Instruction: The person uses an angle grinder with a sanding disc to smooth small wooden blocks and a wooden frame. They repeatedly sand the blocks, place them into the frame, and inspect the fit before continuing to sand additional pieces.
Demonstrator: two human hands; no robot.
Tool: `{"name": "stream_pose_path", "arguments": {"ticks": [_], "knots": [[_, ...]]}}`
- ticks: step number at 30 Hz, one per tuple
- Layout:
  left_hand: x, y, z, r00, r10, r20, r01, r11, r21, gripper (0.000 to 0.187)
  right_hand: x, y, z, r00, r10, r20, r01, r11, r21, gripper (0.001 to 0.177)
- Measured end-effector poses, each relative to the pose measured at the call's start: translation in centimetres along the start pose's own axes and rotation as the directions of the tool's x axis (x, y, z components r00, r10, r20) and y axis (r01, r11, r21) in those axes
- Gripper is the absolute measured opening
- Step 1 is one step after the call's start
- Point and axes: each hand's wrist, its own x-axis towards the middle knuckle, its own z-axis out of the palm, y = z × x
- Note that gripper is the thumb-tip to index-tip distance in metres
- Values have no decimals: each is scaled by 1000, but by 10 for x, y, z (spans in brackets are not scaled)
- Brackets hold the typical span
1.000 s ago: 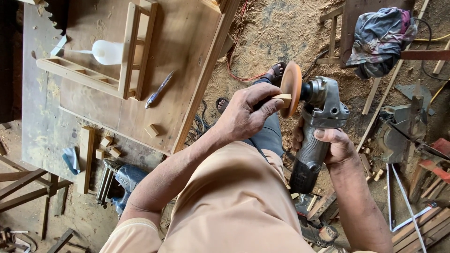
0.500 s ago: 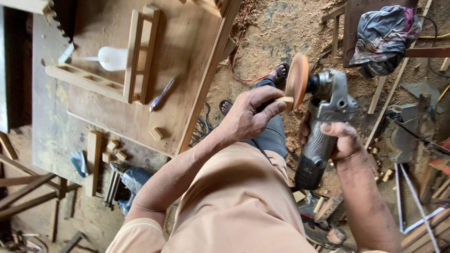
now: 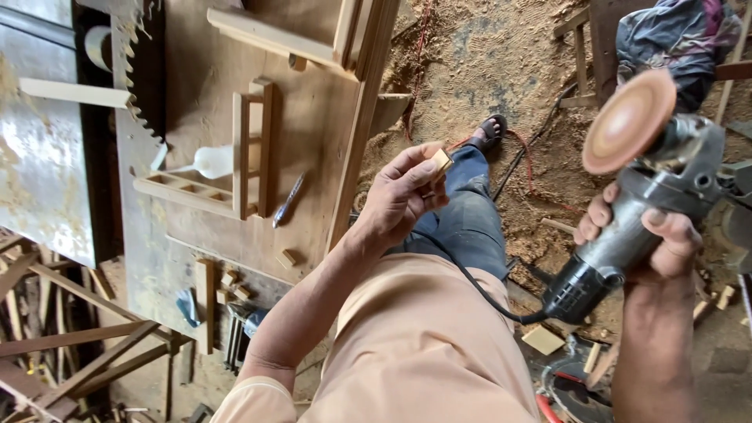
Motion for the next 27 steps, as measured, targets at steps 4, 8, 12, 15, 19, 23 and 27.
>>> {"name": "stream_pose_path", "arguments": {"ticks": [4,8,12,15,19,23,27], "knots": [[9,2,-3,999,-9,31,10,1000,-15,46,-18,10,-13,995,-9,-103,14,998,55,43],[17,28,5,971,126,203,-150,983,104,15,-31,24,-34,982,-73,-174,80,996,37,46],[28,99,29,780,288,555,-613,530,587,6,-41,33,-49,972,-79,-222,109,986,124,47],[101,133,-11,446,307,841,-797,-292,529,46,-50,47,-90,969,-72,-238,112,980,162,48],[132,180,6,480,202,854,-698,-502,511,12,-52,60,-99,941,-104,-324,141,986,94,48],[158,196,-11,577,31,816,-437,-833,340,13,-57,66,-106,931,-93,-352,136,986,98,48],[152,199,0,566,-80,820,-422,-883,205,19,-60,71,-109,910,-78,-408,120,990,79,51]]}}
